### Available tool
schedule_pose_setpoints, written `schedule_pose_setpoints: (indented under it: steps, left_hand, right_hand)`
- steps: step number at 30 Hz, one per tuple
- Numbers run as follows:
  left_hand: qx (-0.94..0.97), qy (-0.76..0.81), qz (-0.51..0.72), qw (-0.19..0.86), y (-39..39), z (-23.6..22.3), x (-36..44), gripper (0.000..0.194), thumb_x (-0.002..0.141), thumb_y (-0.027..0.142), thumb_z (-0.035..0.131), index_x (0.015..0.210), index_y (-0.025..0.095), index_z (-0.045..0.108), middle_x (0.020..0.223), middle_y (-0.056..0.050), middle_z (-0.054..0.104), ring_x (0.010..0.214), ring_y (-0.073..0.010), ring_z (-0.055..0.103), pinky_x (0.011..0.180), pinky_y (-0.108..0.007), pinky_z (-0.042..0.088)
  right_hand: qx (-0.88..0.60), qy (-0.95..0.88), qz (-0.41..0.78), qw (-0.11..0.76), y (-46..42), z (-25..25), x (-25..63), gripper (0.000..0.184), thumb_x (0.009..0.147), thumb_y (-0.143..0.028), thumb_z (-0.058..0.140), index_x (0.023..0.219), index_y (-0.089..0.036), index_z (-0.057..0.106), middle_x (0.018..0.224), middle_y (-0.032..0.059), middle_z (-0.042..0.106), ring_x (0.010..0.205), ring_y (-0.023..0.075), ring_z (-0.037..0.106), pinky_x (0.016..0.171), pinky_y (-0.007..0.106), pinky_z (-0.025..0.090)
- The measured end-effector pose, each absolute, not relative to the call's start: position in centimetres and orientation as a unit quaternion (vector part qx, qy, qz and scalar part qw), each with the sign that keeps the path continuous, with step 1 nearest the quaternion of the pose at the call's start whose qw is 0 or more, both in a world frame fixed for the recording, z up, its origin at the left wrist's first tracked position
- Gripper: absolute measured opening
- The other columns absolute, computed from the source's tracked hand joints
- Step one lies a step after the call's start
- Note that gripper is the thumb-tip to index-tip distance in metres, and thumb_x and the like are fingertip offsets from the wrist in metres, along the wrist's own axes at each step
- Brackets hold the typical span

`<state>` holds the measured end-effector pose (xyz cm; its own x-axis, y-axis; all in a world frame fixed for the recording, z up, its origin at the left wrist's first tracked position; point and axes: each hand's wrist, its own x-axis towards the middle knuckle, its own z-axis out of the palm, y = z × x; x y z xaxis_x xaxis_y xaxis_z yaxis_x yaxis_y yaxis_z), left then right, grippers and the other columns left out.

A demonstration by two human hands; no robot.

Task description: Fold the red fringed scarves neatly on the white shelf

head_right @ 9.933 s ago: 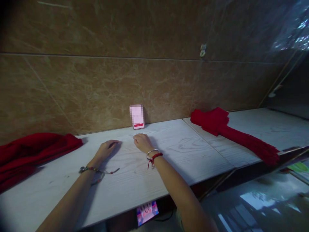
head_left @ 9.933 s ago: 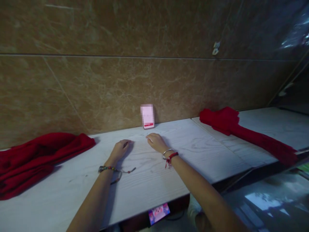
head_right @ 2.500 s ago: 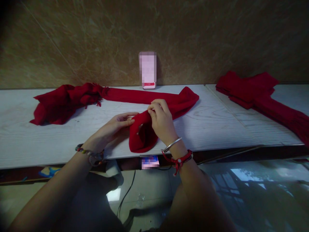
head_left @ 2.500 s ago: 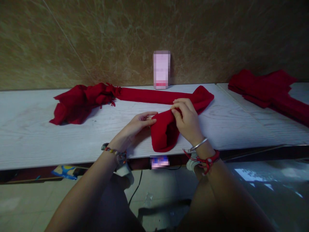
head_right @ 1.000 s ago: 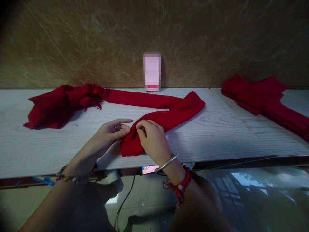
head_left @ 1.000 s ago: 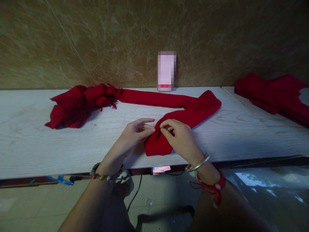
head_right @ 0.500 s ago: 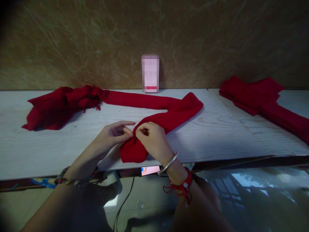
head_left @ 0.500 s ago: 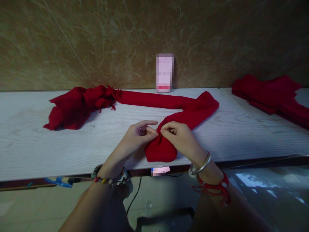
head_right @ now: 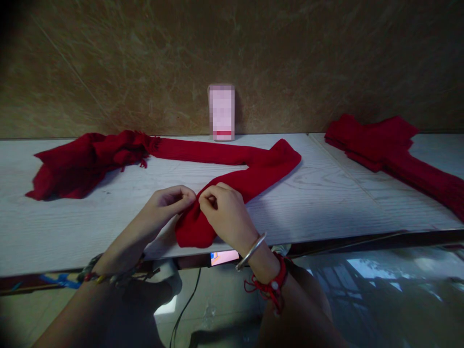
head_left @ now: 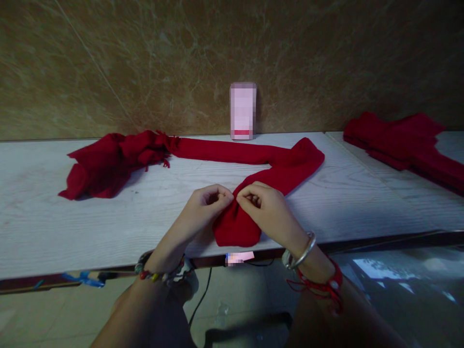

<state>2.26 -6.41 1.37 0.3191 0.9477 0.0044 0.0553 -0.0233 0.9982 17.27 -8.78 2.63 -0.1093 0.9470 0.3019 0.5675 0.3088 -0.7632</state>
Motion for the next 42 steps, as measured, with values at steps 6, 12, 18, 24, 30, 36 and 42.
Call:
schedule_pose_setpoints:
  steps: [6,12,18,24,30,36,42]
  left_hand:
    - [0.595,0.433,0.387,0.556,-6.3,1.2,2.1,0.019,0.07,0.033,0.062,0.062,0.017,0.056,0.055,0.004,0.047,0.052,-0.0089,0.039,0.049,-0.021,0.03]
    - [0.49,0.467,0.451,0.582,-5.6,1.1,1.2,0.018,0.067,0.032,0.065,0.064,0.018,0.055,0.063,0.002,0.055,0.06,-0.0104,0.048,0.055,-0.021,0.037]
    - [0.382,0.468,0.501,0.62,-4.8,1.4,-0.2,0.018,0.063,0.031,0.068,0.07,0.018,0.057,0.073,-0.001,0.061,0.068,-0.0125,0.053,0.059,-0.022,0.041]
    - [0.383,0.476,0.518,0.599,-4.5,1.2,-0.1,0.016,0.063,0.029,0.065,0.068,0.018,0.055,0.069,0.001,0.057,0.066,-0.0112,0.052,0.055,-0.02,0.039]
    - [0.418,0.49,0.5,0.579,-5.3,1.7,1.2,0.016,0.063,0.029,0.062,0.062,0.019,0.05,0.058,0.005,0.049,0.053,-0.0087,0.044,0.047,-0.018,0.035]
    - [0.447,0.473,0.48,0.588,-5.6,1.5,1.5,0.014,0.067,0.029,0.06,0.065,0.017,0.052,0.058,0.004,0.049,0.054,-0.0077,0.043,0.048,-0.016,0.033]
    - [0.436,0.464,0.476,0.606,-5.5,1.3,1.4,0.018,0.065,0.03,0.063,0.064,0.017,0.051,0.057,0.005,0.046,0.052,-0.0067,0.042,0.046,-0.015,0.032]
  right_hand:
    - [-0.542,-0.705,0.236,0.392,-8.8,2.9,17.5,0.017,0.072,-0.005,0.054,0.06,-0.017,0.056,0.062,-0.003,0.051,0.06,0.0099,0.049,0.057,0.023,0.038]
    - [-0.56,-0.683,0.216,0.415,-8.3,3.4,19.2,0.013,0.069,-0.01,0.052,0.059,-0.019,0.055,0.06,-0.0027,0.054,0.057,0.0109,0.049,0.056,0.025,0.038]
    - [-0.598,-0.638,0.197,0.444,-7.5,3.5,21.9,0.01,0.066,-0.014,0.053,0.057,-0.019,0.055,0.056,-0.0016,0.055,0.055,0.013,0.05,0.055,0.027,0.038]
    - [-0.596,-0.634,0.23,0.435,-7.1,2.9,21.9,0.01,0.07,-0.02,0.053,0.061,-0.019,0.057,0.06,-0.0001,0.059,0.06,0.0137,0.053,0.059,0.028,0.04]
    - [-0.575,-0.673,0.223,0.409,-7.5,2.4,20.0,0.033,0.081,-0.043,0.051,0.059,-0.018,0.055,0.058,-0.0005,0.054,0.056,0.0114,0.048,0.055,0.027,0.035]
    - [-0.59,-0.701,0.157,0.37,-8.0,2.1,19.2,0.027,0.075,-0.032,0.062,0.054,-0.018,0.054,0.053,-0.0027,0.051,0.051,0.009,0.044,0.053,0.025,0.033]
    - [-0.584,-0.704,0.165,0.369,-7.7,1.6,18.8,0.028,0.08,-0.032,0.058,0.055,-0.018,0.055,0.055,-0.0022,0.052,0.051,0.0084,0.044,0.052,0.024,0.033]
